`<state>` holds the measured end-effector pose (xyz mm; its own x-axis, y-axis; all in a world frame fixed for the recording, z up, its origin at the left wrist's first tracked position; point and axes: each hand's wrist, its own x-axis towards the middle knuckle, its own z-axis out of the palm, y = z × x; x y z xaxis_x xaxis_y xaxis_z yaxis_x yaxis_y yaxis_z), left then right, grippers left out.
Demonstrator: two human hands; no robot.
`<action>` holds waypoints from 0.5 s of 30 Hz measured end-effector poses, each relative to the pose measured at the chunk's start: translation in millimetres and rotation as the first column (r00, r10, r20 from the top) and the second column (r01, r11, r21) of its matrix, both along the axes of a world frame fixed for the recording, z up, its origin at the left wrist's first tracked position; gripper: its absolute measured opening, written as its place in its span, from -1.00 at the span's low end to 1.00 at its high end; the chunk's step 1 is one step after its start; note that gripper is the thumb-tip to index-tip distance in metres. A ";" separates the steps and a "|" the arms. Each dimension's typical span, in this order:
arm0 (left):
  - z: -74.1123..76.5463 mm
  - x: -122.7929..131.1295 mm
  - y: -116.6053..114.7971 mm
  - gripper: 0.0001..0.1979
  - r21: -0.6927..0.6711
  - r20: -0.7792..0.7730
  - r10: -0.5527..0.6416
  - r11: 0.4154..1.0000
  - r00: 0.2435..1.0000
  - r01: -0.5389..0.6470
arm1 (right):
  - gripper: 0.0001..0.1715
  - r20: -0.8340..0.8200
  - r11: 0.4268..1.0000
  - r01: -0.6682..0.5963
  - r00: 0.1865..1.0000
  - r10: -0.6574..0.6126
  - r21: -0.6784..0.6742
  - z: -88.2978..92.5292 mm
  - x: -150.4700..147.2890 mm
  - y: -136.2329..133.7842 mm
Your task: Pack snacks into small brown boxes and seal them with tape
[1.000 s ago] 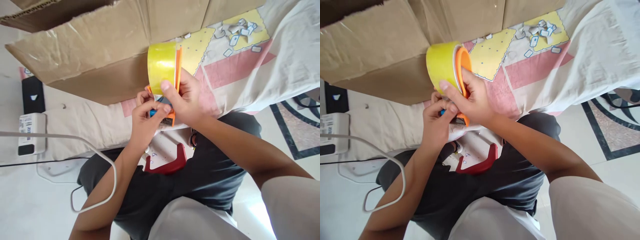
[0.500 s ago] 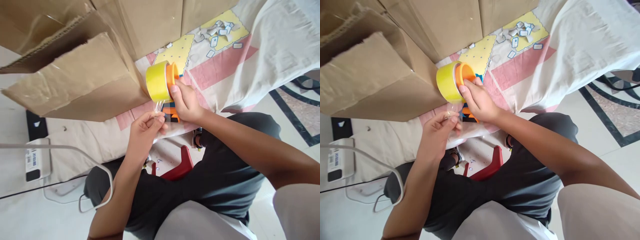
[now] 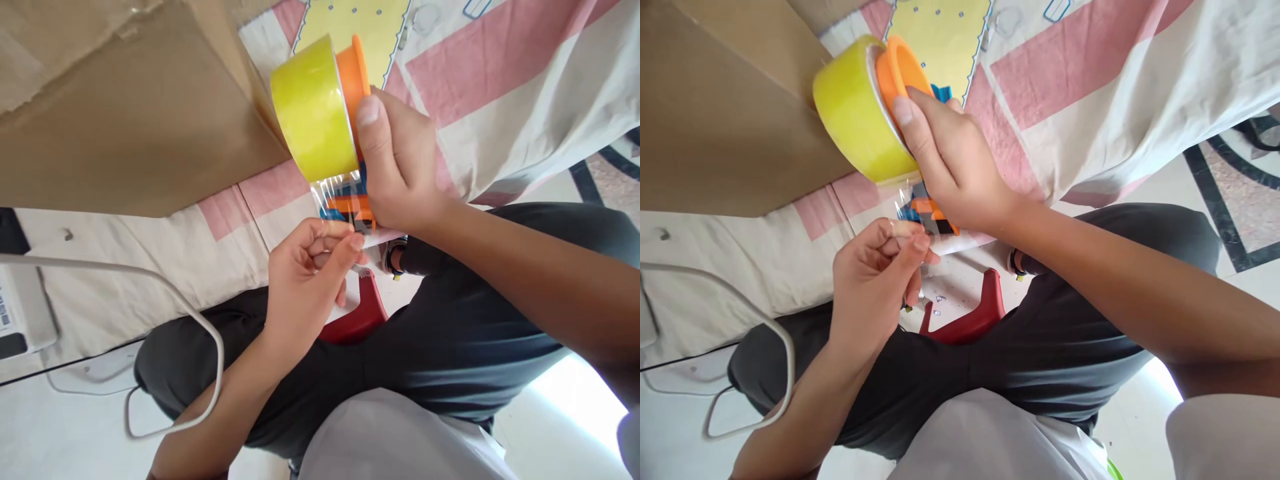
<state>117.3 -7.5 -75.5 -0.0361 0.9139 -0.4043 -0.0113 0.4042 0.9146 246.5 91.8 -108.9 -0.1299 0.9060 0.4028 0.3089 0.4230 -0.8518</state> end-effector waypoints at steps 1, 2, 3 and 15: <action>0.3 1.0 -1.4 -0.79 -0.008 0.008 -0.006 1.000 1.000 0.006 | -0.50 -0.019 1.000 0.013 1.000 -0.014 -0.018 -0.8 0.1 -0.1; 0.5 2.2 -2.9 -0.78 -0.020 0.015 -0.011 1.000 1.000 0.011 | -0.49 -0.042 1.000 0.012 0.999 -0.014 -0.029 -1.5 0.3 0.0; 0.6 3.5 -4.3 -0.77 -0.035 0.019 -0.013 0.999 1.000 0.014 | -0.49 -0.064 1.000 -0.002 0.998 0.000 -0.031 -2.1 0.6 0.4; -2.8 21.7 -32.1 -0.84 -0.089 -0.023 -0.150 0.985 0.988 0.147 | -0.53 -0.252 0.996 0.066 0.964 -0.081 -0.067 0.0 3.0 9.3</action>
<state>139.0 -39.6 -78.4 0.0844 0.8714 -0.4833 0.0815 0.4774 0.8749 249.5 101.1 -108.9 0.0381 0.9318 0.3611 0.1073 0.3554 -0.9285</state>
